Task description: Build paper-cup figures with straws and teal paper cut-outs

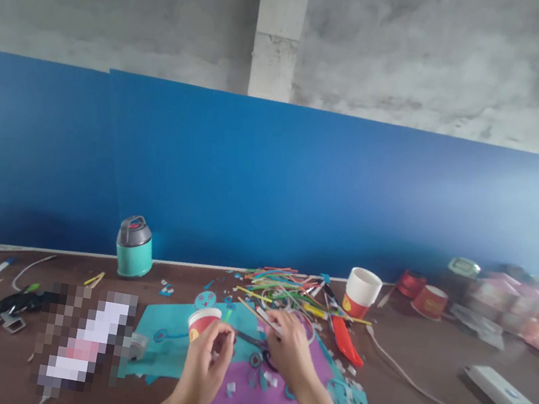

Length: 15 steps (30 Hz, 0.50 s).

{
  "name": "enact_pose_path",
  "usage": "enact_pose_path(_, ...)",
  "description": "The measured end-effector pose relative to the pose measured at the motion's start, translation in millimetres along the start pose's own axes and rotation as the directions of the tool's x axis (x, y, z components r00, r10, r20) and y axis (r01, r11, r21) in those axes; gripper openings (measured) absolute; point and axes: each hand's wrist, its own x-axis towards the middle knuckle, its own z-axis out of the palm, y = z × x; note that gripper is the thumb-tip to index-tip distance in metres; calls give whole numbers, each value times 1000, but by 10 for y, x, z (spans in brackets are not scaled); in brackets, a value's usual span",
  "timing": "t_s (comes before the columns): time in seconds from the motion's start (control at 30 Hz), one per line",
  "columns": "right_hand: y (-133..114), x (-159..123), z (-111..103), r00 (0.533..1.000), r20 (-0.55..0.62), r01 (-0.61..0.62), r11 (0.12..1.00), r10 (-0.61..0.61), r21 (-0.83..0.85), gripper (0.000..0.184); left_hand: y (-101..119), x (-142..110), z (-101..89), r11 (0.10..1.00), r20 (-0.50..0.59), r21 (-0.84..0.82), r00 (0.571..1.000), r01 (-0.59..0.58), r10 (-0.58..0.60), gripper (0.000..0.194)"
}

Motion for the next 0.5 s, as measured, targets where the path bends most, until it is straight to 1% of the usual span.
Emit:
enact_pose_path(0.03,89,16,-41,997,-42,-68,995,65,-68,27,-12,-6,-11,1000,-3,5,1000,-5,5,20)
enact_pose_path(0.07,176,28,-75,983,-66,-180,957,169,-229,28,-27,-13,-17,1000,-3,19,1000,-10,10,19)
enact_pose_path(0.1,254,35,-100,974,-43,-224,913,223,-342,26,-44,-19,-16,999,3,36,1000,-21,21,18)
enact_pose_path(0.17,359,44,-120,971,3,-212,869,238,-446,18,-75,-24,14,998,24,50,999,-47,45,17)
enact_pose_path(0.2,380,50,-116,976,17,-188,871,219,-453,16,-88,-20,44,998,36,41,998,-53,51,16)
enact_pose_path(0.23,380,57,-104,982,8,-166,884,189,-437,17,-100,-11,82,999,49,22,998,-48,47,16)
enact_pose_path(0.3,330,73,-68,992,-48,-126,923,116,-364,17,-120,24,177,1000,58,-22,998,-7,8,14)
enact_pose_path(0.37,243,79,-28,995,-93,-51,967,29,-249,18,-144,74,280,997,83,-52,995,50,-46,31)
enact_pose_path(0.43,154,64,7,996,-73,40,991,-49,-128,20,-178,121,367,993,126,-75,989,91,-81,45)
enact_pose_path(0.5,86,33,39,994,-21,103,994,-104,-42,21,-220,149,425,993,151,-76,986,85,-73,52)
